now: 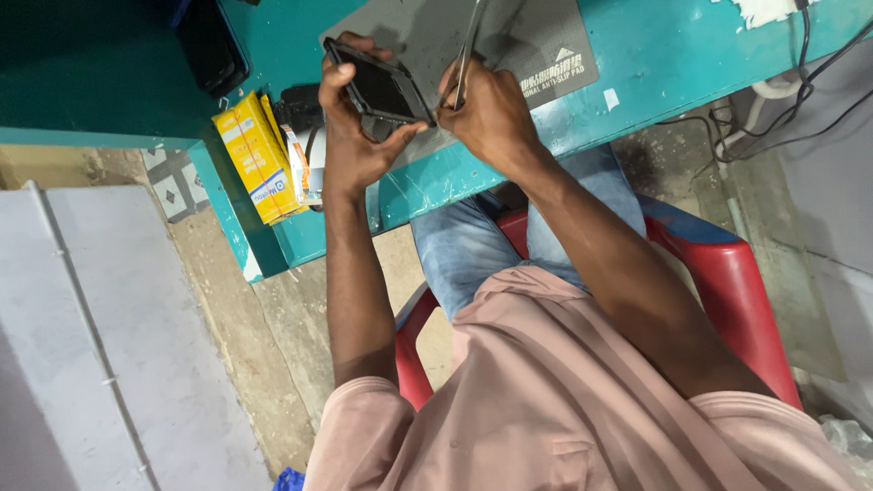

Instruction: The person uses a metal tool to pry and separate the screen assembly from the frame of a disassembled smartphone. They work on the edges of the device, carefully lifting the screen to detach it from the main body.

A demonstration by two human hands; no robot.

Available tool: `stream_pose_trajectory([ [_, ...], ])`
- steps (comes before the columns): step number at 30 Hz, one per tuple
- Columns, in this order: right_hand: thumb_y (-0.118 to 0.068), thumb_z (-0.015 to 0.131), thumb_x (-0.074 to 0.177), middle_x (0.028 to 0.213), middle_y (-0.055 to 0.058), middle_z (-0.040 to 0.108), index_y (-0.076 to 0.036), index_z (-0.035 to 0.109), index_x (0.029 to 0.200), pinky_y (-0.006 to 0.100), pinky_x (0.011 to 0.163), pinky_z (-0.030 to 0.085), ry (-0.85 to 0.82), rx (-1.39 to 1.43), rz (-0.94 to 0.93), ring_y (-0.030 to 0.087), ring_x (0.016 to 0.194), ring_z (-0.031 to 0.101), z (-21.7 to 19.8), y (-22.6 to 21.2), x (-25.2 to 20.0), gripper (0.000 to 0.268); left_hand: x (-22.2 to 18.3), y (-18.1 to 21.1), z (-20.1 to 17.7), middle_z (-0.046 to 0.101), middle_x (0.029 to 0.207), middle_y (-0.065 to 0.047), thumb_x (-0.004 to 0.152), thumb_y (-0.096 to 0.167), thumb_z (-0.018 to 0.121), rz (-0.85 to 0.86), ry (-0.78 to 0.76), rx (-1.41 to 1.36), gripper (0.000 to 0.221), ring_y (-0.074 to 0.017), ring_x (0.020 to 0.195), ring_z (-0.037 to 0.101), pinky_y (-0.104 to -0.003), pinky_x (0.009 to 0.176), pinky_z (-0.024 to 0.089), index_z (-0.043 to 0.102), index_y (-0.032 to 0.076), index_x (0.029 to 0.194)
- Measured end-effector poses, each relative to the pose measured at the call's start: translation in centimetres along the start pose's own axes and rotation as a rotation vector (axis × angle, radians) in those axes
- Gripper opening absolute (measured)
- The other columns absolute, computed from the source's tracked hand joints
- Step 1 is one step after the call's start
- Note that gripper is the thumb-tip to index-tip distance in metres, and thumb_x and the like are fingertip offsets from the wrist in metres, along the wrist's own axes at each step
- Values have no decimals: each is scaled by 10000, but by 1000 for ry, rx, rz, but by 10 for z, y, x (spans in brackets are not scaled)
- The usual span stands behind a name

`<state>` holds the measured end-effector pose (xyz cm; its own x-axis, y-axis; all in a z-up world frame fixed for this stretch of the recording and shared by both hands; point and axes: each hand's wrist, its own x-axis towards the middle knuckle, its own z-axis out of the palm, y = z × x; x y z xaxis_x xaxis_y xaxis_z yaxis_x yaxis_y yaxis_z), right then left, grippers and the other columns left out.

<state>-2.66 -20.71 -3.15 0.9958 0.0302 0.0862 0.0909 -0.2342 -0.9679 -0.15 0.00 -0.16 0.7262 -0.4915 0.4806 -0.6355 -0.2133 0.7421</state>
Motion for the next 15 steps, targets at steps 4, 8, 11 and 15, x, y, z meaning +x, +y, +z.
stream_pose_trajectory([
  [4,-30,822,815,776,141,750,8,643,972,352,631,600,7,-23,-41,244,696,767,0,0,-1,241,-1,1,-2,356,1528,-110,741,-35,1029,5,-3,31,1195,-262,1327,560,-393,1063,611,223,374,1523],
  [8,-34,790,810,774,117,751,-1,634,980,310,581,620,-45,83,81,189,664,779,-3,1,2,234,1,1,0,368,1524,-110,730,-17,1034,17,-2,30,1197,-263,1322,558,-403,1070,612,228,375,1524],
  [11,-27,820,770,756,113,740,6,646,957,314,565,605,-63,127,131,189,641,770,-3,4,4,258,-1,3,0,368,1531,-110,749,-1,1038,2,0,56,1190,-254,1325,563,-386,1063,610,219,376,1526],
  [15,-14,835,724,725,110,710,13,654,954,325,534,585,-118,181,248,187,611,754,-6,4,13,294,0,5,-1,363,1531,-113,748,-8,1030,1,2,46,1184,-258,1325,562,-387,1063,604,218,370,1523],
])
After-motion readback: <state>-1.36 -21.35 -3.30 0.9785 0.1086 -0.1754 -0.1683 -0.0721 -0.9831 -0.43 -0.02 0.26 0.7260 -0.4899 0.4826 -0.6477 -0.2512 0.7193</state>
